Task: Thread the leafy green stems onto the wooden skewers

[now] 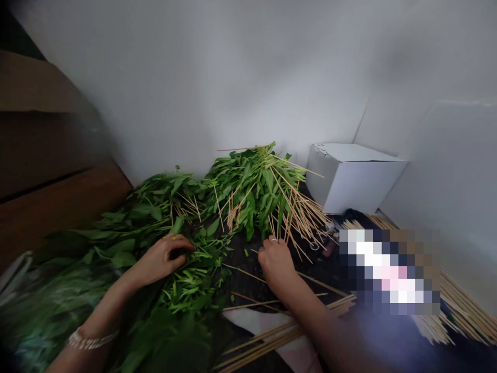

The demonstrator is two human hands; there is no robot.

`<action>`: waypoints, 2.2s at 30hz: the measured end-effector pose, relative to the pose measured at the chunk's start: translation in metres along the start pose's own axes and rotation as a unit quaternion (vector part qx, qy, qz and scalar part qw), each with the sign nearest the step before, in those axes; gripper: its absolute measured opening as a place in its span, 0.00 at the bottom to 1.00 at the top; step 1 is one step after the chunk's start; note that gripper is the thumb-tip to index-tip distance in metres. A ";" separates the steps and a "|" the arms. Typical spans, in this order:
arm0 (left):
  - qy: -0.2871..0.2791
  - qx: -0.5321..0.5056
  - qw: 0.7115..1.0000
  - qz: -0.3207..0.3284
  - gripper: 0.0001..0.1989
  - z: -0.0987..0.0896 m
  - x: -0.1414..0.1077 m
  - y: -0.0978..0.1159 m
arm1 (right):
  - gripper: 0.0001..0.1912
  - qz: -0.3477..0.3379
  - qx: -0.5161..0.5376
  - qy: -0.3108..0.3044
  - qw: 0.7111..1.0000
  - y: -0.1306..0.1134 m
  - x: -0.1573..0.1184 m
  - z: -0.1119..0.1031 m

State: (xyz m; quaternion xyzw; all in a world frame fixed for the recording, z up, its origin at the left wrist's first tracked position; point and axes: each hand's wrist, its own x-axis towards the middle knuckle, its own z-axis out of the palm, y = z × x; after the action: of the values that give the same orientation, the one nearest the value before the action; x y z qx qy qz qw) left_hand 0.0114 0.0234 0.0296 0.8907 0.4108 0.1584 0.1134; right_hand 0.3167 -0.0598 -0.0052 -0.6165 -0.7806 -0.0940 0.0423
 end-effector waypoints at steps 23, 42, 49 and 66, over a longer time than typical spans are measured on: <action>0.313 -0.089 0.945 -0.018 0.20 -0.003 -0.007 0.045 | 0.15 -0.229 0.142 0.318 0.909 -0.037 -0.011 0.004; 0.056 -0.593 0.788 -0.157 0.16 0.036 0.000 0.058 | 0.19 -0.147 0.169 0.333 0.916 -0.035 -0.009 0.007; 0.057 -0.580 0.797 -0.160 0.16 0.036 0.000 0.060 | 0.19 -0.141 0.168 0.321 0.922 -0.033 -0.010 0.005; 0.059 -0.555 0.812 -0.170 0.17 0.035 0.001 0.066 | 0.19 -0.129 0.161 0.307 0.929 -0.035 -0.011 0.005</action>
State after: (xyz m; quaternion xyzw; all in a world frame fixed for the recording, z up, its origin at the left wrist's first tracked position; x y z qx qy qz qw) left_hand 0.0711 -0.0207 0.0199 0.5810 0.4040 0.3901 0.5891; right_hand 0.2854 -0.0767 -0.0152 -0.4365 -0.8070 -0.1565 0.3658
